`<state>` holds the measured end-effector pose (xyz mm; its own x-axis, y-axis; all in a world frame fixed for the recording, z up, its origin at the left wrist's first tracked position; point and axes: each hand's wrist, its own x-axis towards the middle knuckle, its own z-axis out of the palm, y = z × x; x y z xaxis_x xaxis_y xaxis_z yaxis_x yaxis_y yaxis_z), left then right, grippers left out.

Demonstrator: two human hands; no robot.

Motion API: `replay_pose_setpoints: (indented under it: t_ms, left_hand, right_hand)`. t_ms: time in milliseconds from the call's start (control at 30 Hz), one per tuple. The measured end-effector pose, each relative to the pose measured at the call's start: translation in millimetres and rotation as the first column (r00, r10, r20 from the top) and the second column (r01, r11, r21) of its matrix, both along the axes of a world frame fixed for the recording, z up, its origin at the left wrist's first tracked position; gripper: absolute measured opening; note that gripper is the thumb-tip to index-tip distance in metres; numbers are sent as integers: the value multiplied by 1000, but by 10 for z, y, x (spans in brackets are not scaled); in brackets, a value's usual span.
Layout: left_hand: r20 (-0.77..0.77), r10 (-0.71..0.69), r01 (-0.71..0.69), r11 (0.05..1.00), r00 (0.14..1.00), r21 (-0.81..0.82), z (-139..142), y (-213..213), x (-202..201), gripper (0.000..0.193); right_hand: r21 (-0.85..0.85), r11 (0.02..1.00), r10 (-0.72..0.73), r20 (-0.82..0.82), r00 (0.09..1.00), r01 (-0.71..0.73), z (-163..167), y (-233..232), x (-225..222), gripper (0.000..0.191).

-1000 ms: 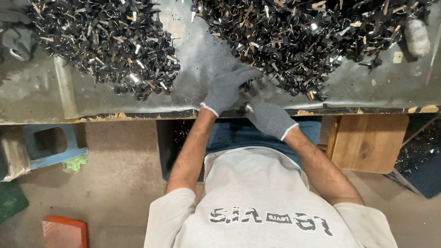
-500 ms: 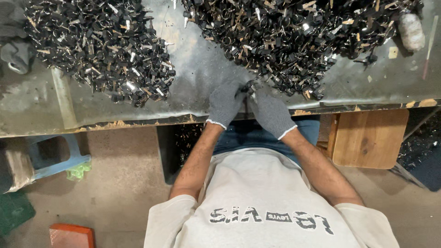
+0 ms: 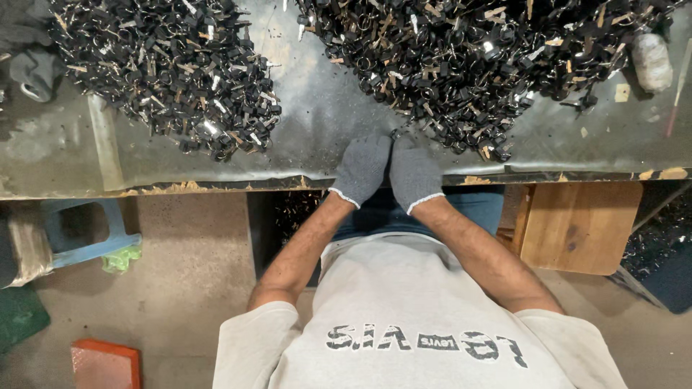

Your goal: The person wearing gray gloves picks small black plastic parts one at a time from a large pile on the workbench, briefly handles each part with both hands, and drops it into a bin below the bench edge. The person repeats this pick-and-drop cycle continuously across the episode.

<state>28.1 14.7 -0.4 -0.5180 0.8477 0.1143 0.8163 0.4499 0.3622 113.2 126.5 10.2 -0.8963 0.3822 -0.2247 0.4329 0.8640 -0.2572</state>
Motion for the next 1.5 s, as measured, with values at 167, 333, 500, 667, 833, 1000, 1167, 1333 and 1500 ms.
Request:
replay_pose_setpoints:
  t_ms: [167, 333, 500, 667, 833, 1000, 1167, 1333, 1500]
  left_hand:
    - [101, 128, -134, 989, 987, 57, 66, -37, 73, 19]
    - [419, 271, -312, 949, 867, 33, 139, -59, -22, 40]
    - [321, 210, -283, 938, 923, 200, 164, -113, 48, 23]
    - [219, 179, -221, 958, 959, 185, 132, -106, 111, 16]
    - [169, 142, -178, 958, 975, 224, 199, -186, 152, 8]
    - [136, 134, -166, 950, 982, 263, 281, -340, 133, 11]
    - [220, 188, -232, 953, 957, 195, 298, -375, 155, 14]
    - [262, 234, -283, 944, 936, 167, 340, -355, 123, 19]
    - [236, 154, -196, 966, 960, 171, 292, -298, 31, 18]
  right_hand:
    - [-42, 997, 62, -129, 990, -68, 86, 67, 130, 17]
    - [123, 952, 307, -412, 858, -282, 169, 245, 265, 30]
    - [-227, 974, -36, -44, 998, 25, 267, 398, 100, 33]
    - [-33, 991, 119, -265, 957, -132, 293, 228, 130, 35]
    - [-123, 977, 169, -63, 984, -176, 226, 168, 110, 24]
    - [12, 979, 201, -216, 955, -203, 248, 50, 131, 16]
    - [-160, 968, 173, -134, 976, -193, 405, -23, 192, 47]
    - [-194, 958, 187, -142, 972, -212, 506, 80, 155, 56]
    - [-85, 966, 232, -136, 963, -245, 469, 1, 83, 61]
